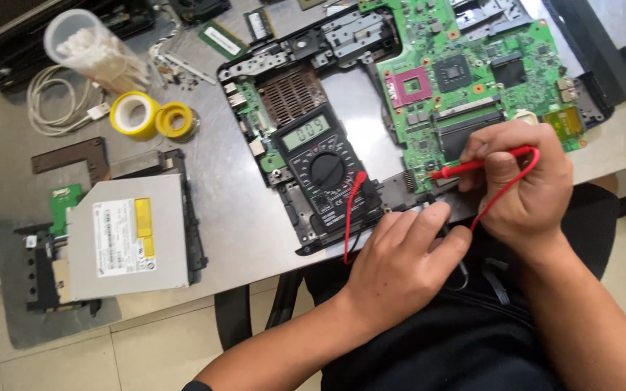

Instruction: Testing various electrical components and circuits on a laptop motherboard using a digital multimeter

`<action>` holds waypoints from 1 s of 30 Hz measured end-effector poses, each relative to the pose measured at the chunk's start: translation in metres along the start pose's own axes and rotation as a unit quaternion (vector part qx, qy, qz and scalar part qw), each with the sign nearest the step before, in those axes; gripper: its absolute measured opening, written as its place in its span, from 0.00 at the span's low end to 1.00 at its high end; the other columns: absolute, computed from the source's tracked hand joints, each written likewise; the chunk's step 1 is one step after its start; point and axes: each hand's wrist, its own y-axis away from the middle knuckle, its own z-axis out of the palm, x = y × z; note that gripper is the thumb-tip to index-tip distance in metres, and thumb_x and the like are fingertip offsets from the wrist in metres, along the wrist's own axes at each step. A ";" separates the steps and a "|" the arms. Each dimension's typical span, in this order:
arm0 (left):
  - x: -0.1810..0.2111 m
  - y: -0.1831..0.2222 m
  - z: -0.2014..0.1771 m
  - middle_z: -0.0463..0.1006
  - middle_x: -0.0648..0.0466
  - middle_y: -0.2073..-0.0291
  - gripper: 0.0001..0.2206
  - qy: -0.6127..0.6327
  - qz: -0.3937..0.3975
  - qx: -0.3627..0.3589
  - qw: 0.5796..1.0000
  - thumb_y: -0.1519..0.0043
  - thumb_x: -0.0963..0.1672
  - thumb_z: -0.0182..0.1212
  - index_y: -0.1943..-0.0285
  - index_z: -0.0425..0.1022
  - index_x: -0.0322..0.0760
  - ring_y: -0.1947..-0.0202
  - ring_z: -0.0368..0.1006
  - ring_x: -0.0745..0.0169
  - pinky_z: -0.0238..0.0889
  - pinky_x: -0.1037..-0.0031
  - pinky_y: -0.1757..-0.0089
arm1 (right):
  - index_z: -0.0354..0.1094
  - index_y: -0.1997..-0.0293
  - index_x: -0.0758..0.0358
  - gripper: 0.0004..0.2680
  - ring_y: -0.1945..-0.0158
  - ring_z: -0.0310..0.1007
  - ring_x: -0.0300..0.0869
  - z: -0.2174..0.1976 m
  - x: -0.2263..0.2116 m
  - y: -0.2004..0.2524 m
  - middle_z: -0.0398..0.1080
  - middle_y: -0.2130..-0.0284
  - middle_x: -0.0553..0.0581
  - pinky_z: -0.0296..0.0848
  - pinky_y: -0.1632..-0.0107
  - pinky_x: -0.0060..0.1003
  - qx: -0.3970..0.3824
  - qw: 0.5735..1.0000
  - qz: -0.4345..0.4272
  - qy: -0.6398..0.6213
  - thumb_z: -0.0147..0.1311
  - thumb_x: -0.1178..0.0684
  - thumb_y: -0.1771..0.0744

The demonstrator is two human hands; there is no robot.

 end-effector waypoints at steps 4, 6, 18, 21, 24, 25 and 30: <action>0.000 0.003 0.001 0.70 0.42 0.49 0.05 0.002 0.005 0.004 1.000 0.30 0.37 0.56 0.50 0.75 0.34 0.65 0.70 0.47 0.64 0.59 0.60 | 0.53 0.54 0.68 0.09 0.76 0.68 0.45 0.001 0.000 0.000 0.65 0.61 0.69 0.69 0.70 0.33 -0.002 1.000 -0.009 0.013 0.39 0.51 0.24; -0.001 0.004 0.002 0.70 0.42 0.49 0.05 0.000 0.004 0.008 1.000 0.30 0.36 0.56 0.50 0.75 0.34 0.65 0.70 0.48 0.64 0.59 0.61 | 0.52 0.54 0.67 0.08 0.76 0.67 0.46 0.001 0.003 0.001 0.64 0.61 0.70 0.69 0.68 0.34 -0.001 1.000 -0.006 0.009 0.39 0.52 0.23; -0.002 0.010 0.006 0.70 0.42 0.47 0.05 -0.003 0.006 0.034 0.999 0.30 0.35 0.57 0.51 0.75 0.35 0.66 0.69 0.50 0.65 0.62 0.60 | 0.50 0.52 0.70 0.09 0.76 0.66 0.48 0.004 0.002 -0.001 0.64 0.63 0.71 0.67 0.69 0.35 -0.002 1.000 -0.017 0.007 0.39 0.53 0.23; -0.002 0.010 0.006 0.70 0.42 0.47 0.04 -0.003 0.012 0.028 1.000 0.30 0.36 0.57 0.50 0.75 0.35 0.65 0.70 0.50 0.64 0.61 0.60 | 0.51 0.53 0.70 0.07 0.76 0.65 0.48 0.004 0.002 -0.001 0.63 0.64 0.70 0.67 0.68 0.36 0.001 1.000 -0.021 0.009 0.39 0.56 0.22; -0.002 0.009 0.006 0.70 0.42 0.48 0.05 -0.005 0.012 0.028 1.000 0.30 0.36 0.58 0.51 0.75 0.35 0.65 0.70 0.50 0.64 0.61 0.61 | 0.51 0.52 0.69 0.07 0.76 0.66 0.47 0.003 0.002 -0.001 0.64 0.63 0.70 0.67 0.69 0.35 -0.004 1.000 -0.019 0.004 0.39 0.54 0.23; -0.001 0.010 0.006 0.70 0.42 0.48 0.05 -0.003 0.010 0.028 1.000 0.30 0.36 0.57 0.51 0.75 0.35 0.65 0.71 0.50 0.65 0.61 0.60 | 0.51 0.53 0.69 0.07 0.76 0.65 0.47 0.004 0.001 -0.002 0.64 0.63 0.70 0.67 0.69 0.35 -0.003 1.000 -0.021 0.010 0.38 0.56 0.23; -0.002 0.009 0.006 0.69 0.43 0.49 0.05 0.000 0.010 0.026 1.000 0.31 0.35 0.57 0.51 0.75 0.35 0.64 0.71 0.49 0.64 0.61 0.62 | 0.52 0.53 0.69 0.06 0.77 0.66 0.47 0.004 0.000 -0.002 0.64 0.63 0.69 0.68 0.68 0.35 0.001 1.000 -0.017 0.024 0.39 0.57 0.23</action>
